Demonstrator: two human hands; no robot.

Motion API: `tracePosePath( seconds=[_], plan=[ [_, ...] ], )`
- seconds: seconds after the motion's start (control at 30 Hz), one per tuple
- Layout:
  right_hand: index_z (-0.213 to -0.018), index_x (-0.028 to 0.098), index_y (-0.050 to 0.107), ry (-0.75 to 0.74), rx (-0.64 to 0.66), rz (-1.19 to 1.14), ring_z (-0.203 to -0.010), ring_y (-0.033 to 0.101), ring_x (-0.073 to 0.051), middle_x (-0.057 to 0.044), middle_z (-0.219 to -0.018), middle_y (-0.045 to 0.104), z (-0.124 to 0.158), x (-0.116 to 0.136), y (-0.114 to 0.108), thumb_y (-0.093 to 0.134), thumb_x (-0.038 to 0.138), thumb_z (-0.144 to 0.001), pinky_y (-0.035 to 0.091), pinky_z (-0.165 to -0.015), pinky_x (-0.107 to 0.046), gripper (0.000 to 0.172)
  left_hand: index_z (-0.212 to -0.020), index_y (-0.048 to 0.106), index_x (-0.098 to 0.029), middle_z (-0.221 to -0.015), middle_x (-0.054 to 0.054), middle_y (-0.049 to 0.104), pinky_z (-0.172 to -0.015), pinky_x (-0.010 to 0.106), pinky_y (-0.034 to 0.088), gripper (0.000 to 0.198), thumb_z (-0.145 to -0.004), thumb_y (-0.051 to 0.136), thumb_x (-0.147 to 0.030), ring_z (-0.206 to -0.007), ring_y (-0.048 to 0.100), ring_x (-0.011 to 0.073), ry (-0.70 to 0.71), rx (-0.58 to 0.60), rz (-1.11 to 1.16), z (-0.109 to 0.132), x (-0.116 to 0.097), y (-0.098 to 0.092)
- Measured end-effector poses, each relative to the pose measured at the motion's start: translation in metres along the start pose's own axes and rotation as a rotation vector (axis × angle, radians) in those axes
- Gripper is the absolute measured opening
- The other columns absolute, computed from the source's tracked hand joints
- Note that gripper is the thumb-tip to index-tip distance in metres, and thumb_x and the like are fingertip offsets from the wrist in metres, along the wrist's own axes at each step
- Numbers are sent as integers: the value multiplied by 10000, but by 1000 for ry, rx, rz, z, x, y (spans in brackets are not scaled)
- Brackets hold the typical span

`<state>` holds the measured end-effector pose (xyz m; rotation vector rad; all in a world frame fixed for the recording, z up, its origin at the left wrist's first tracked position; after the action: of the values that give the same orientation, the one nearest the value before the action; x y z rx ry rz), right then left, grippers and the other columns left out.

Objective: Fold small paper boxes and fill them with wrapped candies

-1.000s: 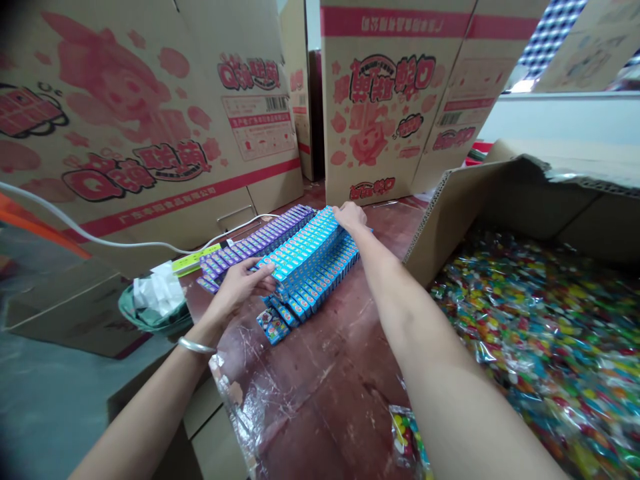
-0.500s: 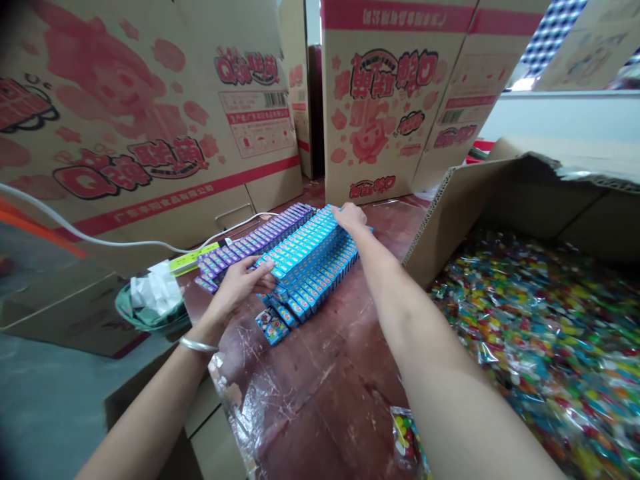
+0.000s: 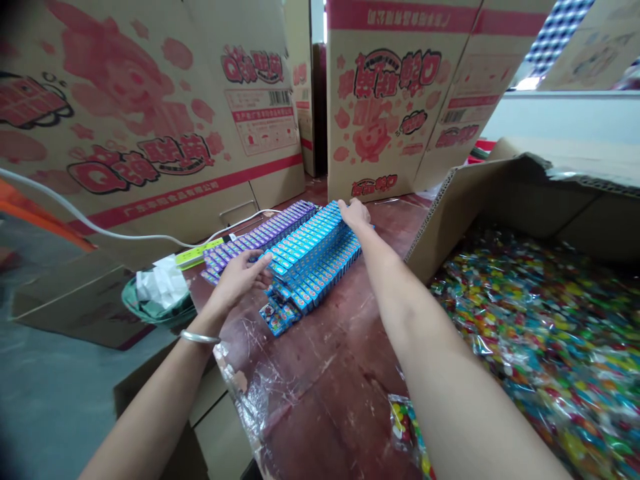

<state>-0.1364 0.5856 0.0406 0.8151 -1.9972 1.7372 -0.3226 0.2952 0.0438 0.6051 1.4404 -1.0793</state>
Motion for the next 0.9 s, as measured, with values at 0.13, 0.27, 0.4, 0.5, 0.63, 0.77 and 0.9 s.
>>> tracePosePath(
  seconds=[0.13,0.27,0.4,0.5,0.63,0.77,0.9],
  plan=[
    [-1368,91,569,-20,-36,-17,-1263,590,-333,-222,-1344,638,7,4,-5,475,510,-957,443,-1043,-433,595,-1345,484,-81,-625,27,672,-492,260,545,613,-888,678,-440,-548,689,196,4,0,-1,5,-2,-5],
    [-1444,69,469,-91,-108,-28,-1316,531,-336,-223,-1426,567,24,17,-21,449,482,-976,401,-1088,-441,625,-1288,503,-103,-658,30,682,-499,236,549,544,-892,673,-435,-549,688,165,28,-38,37,16,-3,-17],
    [-1457,116,443,-240,-141,-43,-1356,483,-272,-155,-1469,543,61,28,-44,422,445,-1004,362,-1127,-387,561,-1229,515,-118,-674,32,690,-504,244,555,534,-865,689,-467,-527,668,149,33,-87,94,36,12,-31],
    [-1429,136,461,-423,-147,-79,-1333,501,-265,-143,-1445,560,106,21,-65,437,420,-999,379,-1121,-394,516,-1147,551,-135,-709,32,696,-526,241,550,482,-822,720,-449,-556,665,145,59,-127,55,53,33,-34],
    [-1392,186,507,-541,-26,-116,-1278,559,-257,-113,-1380,604,178,-8,-92,500,396,-955,424,-1105,-400,485,-1085,606,-168,-770,16,690,-559,226,534,350,-820,692,-381,-578,640,129,180,-164,-63,67,46,-24],
    [-1399,287,522,-557,44,-65,-1248,595,-269,-76,-1358,616,255,-42,-132,529,407,-930,453,-1099,-431,484,-1035,645,-191,-778,13,684,-632,229,513,270,-852,642,-389,-649,637,144,282,-263,-190,75,37,-12],
    [-1377,420,530,-483,48,-18,-1211,621,-289,-47,-1311,647,326,-90,-185,537,437,-929,501,-1038,-477,449,-947,666,-192,-830,33,705,-735,241,501,215,-856,627,-383,-750,660,167,327,-353,-261,100,37,-10]
  ],
)
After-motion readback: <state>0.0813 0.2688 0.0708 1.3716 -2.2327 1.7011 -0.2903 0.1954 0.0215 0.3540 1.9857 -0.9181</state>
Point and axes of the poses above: each hand's wrist, its own z-axis away from the middle knuckle, its own y-axis out of the palm, x = y × z, the point moved 2 cm from there along -z, towards the middle knuckle
